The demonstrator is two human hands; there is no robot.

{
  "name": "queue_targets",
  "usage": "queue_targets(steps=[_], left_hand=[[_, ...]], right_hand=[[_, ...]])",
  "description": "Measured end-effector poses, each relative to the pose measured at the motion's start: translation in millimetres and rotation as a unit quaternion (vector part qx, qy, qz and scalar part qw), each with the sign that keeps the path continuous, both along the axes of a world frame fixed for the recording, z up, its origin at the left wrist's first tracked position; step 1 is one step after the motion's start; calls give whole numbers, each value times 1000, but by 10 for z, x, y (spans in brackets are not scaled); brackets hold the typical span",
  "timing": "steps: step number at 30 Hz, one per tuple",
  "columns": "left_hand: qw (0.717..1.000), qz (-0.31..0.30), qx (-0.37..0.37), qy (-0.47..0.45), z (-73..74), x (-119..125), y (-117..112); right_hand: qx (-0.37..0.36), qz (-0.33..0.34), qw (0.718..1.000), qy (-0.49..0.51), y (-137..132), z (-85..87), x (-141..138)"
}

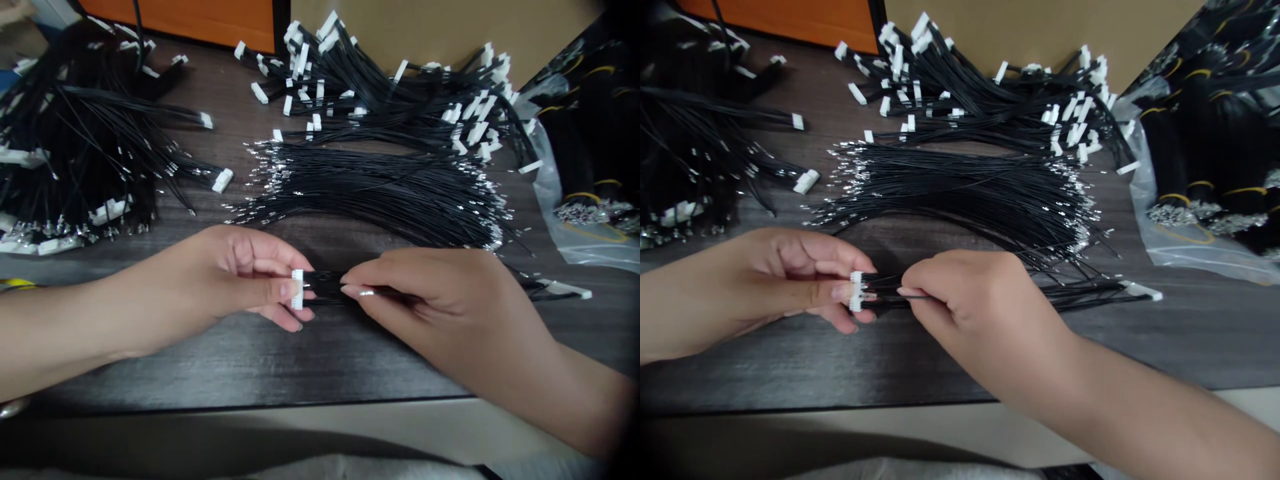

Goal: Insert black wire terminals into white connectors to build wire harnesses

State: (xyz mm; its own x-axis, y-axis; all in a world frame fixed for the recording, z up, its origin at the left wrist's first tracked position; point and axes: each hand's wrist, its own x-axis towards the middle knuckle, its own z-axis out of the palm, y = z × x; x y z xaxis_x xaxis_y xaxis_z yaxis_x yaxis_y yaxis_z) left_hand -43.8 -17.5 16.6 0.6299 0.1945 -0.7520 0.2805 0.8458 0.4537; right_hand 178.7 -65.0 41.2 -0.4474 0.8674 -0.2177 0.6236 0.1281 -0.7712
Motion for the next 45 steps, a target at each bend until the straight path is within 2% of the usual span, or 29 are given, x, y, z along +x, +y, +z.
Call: queue_targets(steps=[5,8,11,13,15,17,20,22,27,29,34,45], left_hand=[[1000,4,-1,-5,2,3,-3],[1000,-2,-4,0,2,3,-3],[1000,3,-11,-7,2,-6,4],[1000,14,-21,-8,5,-9,9],[1000,18,-25,-2,12,-5,10],[999,18,-26,5,18,4,8],[999,23,-26,6,20,10,2],[999,25,-25,3,17,3,0],[1000,12,-23,5,9,-13,6],[1000,11,-25,-1,10,-6,8],[1000,13,-20,3,24,13,15],[1000,14,-14,3,12,17,-24]], right_hand=[[94,31,995,-22,-90,-43,-48],[97,39,994,-27,-104,-95,-88],[86,43,995,-23,-36,-46,-65],[105,11,993,-51,25,46,-5],[117,-57,987,-97,62,139,64],[81,-92,987,-102,61,187,109],[-18,-23,1000,-7,14,157,92],[-38,18,999,34,-9,104,45],[19,48,999,-14,2,6,-11],[11,58,998,-13,7,-16,-3],[-12,21,1000,-3,0,-37,-4],[35,45,998,3,-58,-147,-90]])
